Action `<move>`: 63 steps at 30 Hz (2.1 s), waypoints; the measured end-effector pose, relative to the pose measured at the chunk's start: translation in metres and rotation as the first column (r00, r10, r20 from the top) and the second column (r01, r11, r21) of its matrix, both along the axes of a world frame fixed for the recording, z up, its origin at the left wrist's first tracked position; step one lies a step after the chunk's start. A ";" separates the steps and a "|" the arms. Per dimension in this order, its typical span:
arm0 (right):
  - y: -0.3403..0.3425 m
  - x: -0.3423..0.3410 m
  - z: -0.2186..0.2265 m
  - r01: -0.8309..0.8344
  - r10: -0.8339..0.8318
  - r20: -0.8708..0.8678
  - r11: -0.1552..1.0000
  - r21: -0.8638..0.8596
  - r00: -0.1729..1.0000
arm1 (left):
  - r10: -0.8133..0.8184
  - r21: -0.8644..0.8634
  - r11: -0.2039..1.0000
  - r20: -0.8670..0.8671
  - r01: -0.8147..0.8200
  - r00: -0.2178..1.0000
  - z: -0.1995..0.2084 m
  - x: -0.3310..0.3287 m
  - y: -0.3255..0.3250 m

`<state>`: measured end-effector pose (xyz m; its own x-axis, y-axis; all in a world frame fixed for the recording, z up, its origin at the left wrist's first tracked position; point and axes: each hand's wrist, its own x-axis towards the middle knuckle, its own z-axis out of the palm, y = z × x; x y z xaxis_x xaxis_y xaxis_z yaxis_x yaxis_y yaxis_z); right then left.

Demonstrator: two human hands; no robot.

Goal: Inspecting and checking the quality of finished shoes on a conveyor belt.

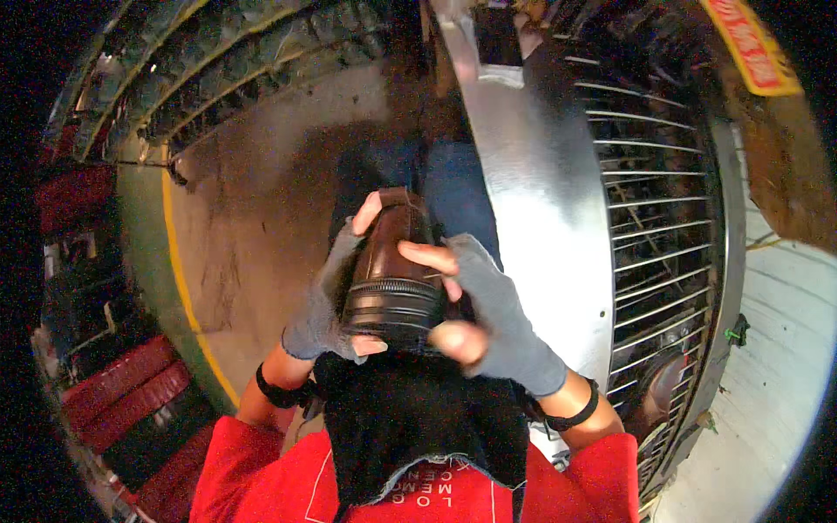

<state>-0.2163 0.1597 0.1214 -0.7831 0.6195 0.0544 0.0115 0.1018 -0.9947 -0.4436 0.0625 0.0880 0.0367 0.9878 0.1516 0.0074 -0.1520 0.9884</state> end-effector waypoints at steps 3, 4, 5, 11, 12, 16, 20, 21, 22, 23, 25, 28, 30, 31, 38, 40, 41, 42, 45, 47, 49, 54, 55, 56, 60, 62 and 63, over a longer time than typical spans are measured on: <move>0.000 0.032 -0.008 0.106 -0.036 0.117 0.736 -0.669 0.992 | -0.008 0.084 0.996 -0.048 0.012 0.999 0.033 0.013 0.005; 0.004 0.044 -0.017 0.164 -0.064 0.176 0.746 -0.646 0.982 | -0.025 0.298 0.951 -0.193 0.083 0.981 0.047 0.018 0.011; 0.003 0.054 -0.021 0.215 -0.085 0.230 0.751 -0.625 0.969 | -0.001 0.480 0.861 -0.335 0.172 0.942 0.068 0.025 0.016; -0.017 0.058 0.002 0.148 -0.259 -0.005 0.570 -0.808 0.966 | 0.420 0.293 0.841 0.176 -0.455 0.890 0.052 0.037 0.028; -0.020 0.055 -0.004 0.141 -0.257 -0.009 0.558 -0.818 0.966 | 0.501 -0.015 0.844 0.382 -0.537 0.777 0.053 0.031 0.030; -0.043 0.038 -0.012 0.007 -0.040 -0.034 0.752 -0.660 0.999 | 0.471 -0.108 0.881 0.114 -0.460 0.875 0.027 0.051 -0.002; -0.050 0.044 -0.035 0.107 -0.196 -0.035 0.669 -0.735 0.980 | 0.382 0.031 0.923 -0.162 -0.382 0.910 0.021 0.052 0.012; -0.048 0.047 -0.037 0.177 -0.275 -0.011 0.649 -0.740 0.961 | 0.298 0.022 0.953 -0.252 -0.302 0.921 0.015 0.045 0.025; -0.043 0.051 -0.028 0.264 -0.344 0.012 0.696 -0.667 0.939 | 0.276 0.154 0.958 -0.257 -0.242 0.926 0.002 0.037 0.039; -0.039 0.060 -0.015 0.328 -0.407 0.053 0.644 -0.692 0.912 | 0.176 -0.040 0.982 -0.139 -0.184 0.974 0.006 0.041 0.047; -0.019 0.105 -0.040 0.446 -0.500 0.040 0.729 -0.519 0.865 | 0.002 -0.189 0.982 0.110 0.019 0.994 -0.014 0.031 0.052; 0.007 0.217 -0.044 0.564 -0.519 0.267 0.579 -0.589 0.812 | -0.204 -0.312 0.929 0.011 0.197 0.979 -0.040 0.017 0.034; 0.008 0.260 -0.030 0.705 -0.637 0.315 0.574 -0.416 0.704 | -0.195 -0.423 0.894 -0.062 0.151 0.979 -0.058 0.005 0.010; 0.009 0.272 -0.011 0.755 -0.705 0.275 0.588 -0.289 0.654 | -0.241 -0.426 0.897 -0.242 0.120 0.940 -0.060 0.007 0.004; 0.021 0.340 -0.031 0.316 -0.678 0.714 0.649 0.692 -0.171 | -0.341 -0.320 0.928 -0.529 0.189 0.777 -0.072 0.025 0.017; 0.030 0.299 -0.057 0.106 -0.860 0.489 0.506 0.856 0.148 | -0.420 -0.379 0.898 -0.585 0.224 0.694 -0.058 0.023 0.033; 0.043 0.280 -0.081 0.062 -0.874 0.308 0.356 0.933 0.377 | -0.527 -0.457 0.844 -0.609 0.281 0.592 -0.050 0.023 0.044; 0.050 0.237 -0.097 0.069 -0.848 0.262 0.328 0.942 0.461 | -0.474 -0.443 0.870 -0.636 0.215 0.608 -0.052 0.018 0.047; 0.081 0.133 -0.130 -0.043 -0.631 0.268 0.349 0.936 0.728 | -0.594 -0.458 0.788 -0.394 0.411 0.701 -0.075 0.006 0.065; 0.102 0.078 -0.126 0.034 -0.567 0.200 0.374 0.927 0.799 | -0.515 -0.605 0.692 -0.034 0.393 0.856 -0.097 -0.002 0.061; 0.127 0.059 -0.138 0.060 -0.575 0.146 0.323 0.945 0.805 | -0.516 -0.585 0.701 -0.021 0.408 0.857 -0.105 0.003 0.063; 0.156 0.033 -0.146 0.064 -0.597 0.219 0.416 0.907 0.772 | -0.545 -0.482 0.765 -0.131 0.427 0.828 -0.102 0.000 0.056; 0.157 0.030 -0.144 0.054 -0.590 0.223 0.416 0.908 0.776 | -0.536 -0.468 0.776 -0.140 0.422 0.832 -0.103 -0.002 0.056; 0.158 0.029 -0.143 0.070 -0.599 0.213 0.412 0.908 0.772 | -0.532 -0.455 0.785 -0.147 0.421 0.834 -0.105 -0.004 0.056; 0.152 0.026 -0.127 0.070 -0.638 0.284 0.470 0.880 0.716 | -0.546 -0.456 0.782 -0.173 0.425 0.820 -0.107 -0.004 0.062; 0.149 0.022 -0.121 0.052 -0.664 0.311 0.467 0.883 0.680 | -0.533 -0.462 0.780 -0.138 0.422 0.835 -0.109 -0.003 0.060; 0.150 0.023 -0.121 0.058 -0.677 0.314 0.467 0.882 0.666 | -0.511 -0.468 0.784 -0.111 0.409 0.852 -0.108 -0.003 0.061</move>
